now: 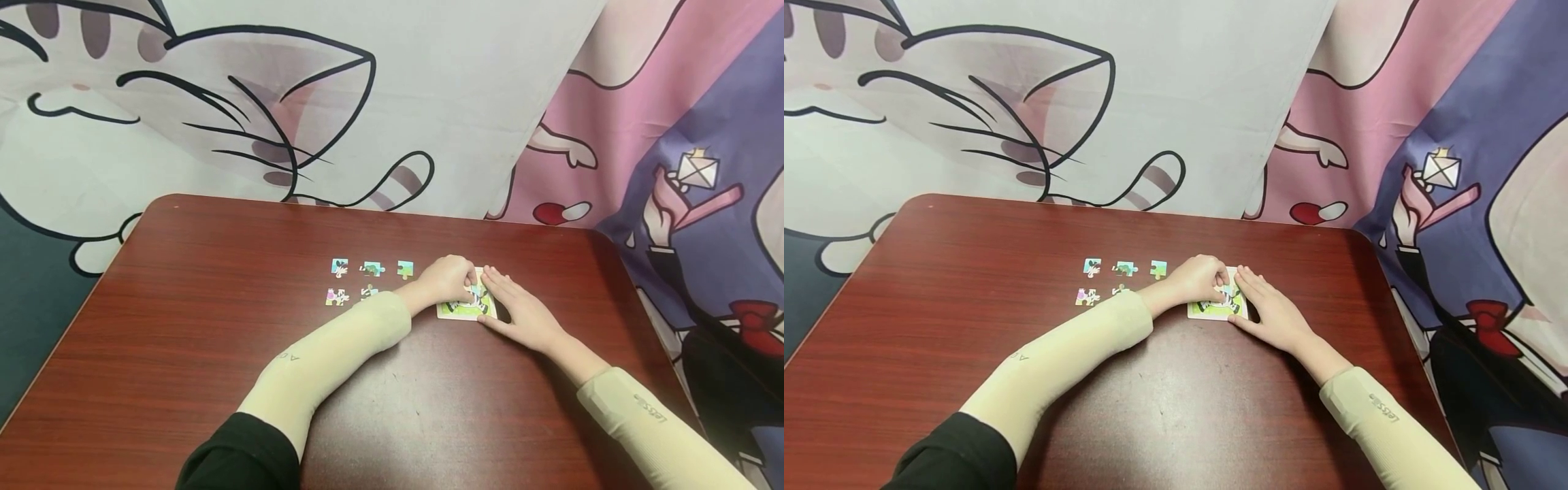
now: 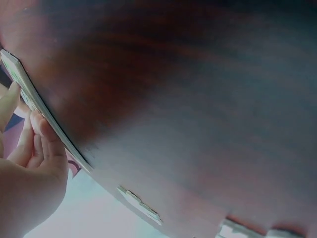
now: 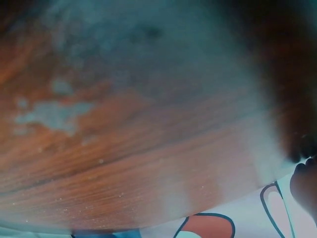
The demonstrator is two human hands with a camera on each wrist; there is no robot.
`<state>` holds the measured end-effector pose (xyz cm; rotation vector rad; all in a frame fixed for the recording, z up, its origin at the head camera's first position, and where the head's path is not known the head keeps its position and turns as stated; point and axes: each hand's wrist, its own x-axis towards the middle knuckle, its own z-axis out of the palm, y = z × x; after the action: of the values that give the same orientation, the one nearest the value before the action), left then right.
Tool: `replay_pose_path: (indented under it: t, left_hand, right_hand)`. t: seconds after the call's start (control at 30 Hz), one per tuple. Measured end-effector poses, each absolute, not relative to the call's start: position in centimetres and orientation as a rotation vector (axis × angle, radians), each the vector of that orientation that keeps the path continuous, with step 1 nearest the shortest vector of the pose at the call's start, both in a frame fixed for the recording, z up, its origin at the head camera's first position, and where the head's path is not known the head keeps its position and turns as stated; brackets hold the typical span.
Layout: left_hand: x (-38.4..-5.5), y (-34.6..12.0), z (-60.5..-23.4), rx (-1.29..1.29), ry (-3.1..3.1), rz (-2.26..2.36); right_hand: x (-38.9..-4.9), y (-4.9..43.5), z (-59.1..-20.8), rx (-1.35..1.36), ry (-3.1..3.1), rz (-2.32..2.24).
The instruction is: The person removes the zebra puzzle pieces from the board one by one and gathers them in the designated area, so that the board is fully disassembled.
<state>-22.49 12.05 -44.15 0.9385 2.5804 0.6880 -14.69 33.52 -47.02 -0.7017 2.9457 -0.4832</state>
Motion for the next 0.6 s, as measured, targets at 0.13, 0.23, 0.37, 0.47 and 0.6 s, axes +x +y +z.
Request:
replay_pose_path:
  t: [0.13, 0.23, 0.37, 0.47, 0.6]
  left_hand:
    - [-22.3, 12.1, -44.2, 0.923, 2.593, 0.688]
    - [-22.2, 12.2, -44.2, 0.919, 2.608, 0.688]
    - [-21.9, 12.1, -44.1, 0.917, 2.622, 0.689]
    - [-21.7, 12.1, -44.2, 0.911, 2.632, 0.683]
    - [-21.4, 12.2, -44.2, 0.893, 2.645, 0.684]
  right_hand:
    - [-14.8, 33.6, -47.0, -0.702, 2.946, -0.508]
    - [-14.9, 33.5, -46.8, -0.703, 2.947, -0.517]
    - [-14.9, 33.5, -46.8, -0.703, 2.950, -0.519]
    - [-14.9, 33.5, -46.9, -0.710, 2.956, -0.527]
    - [-14.6, 33.6, -47.0, -0.711, 2.965, -0.533]
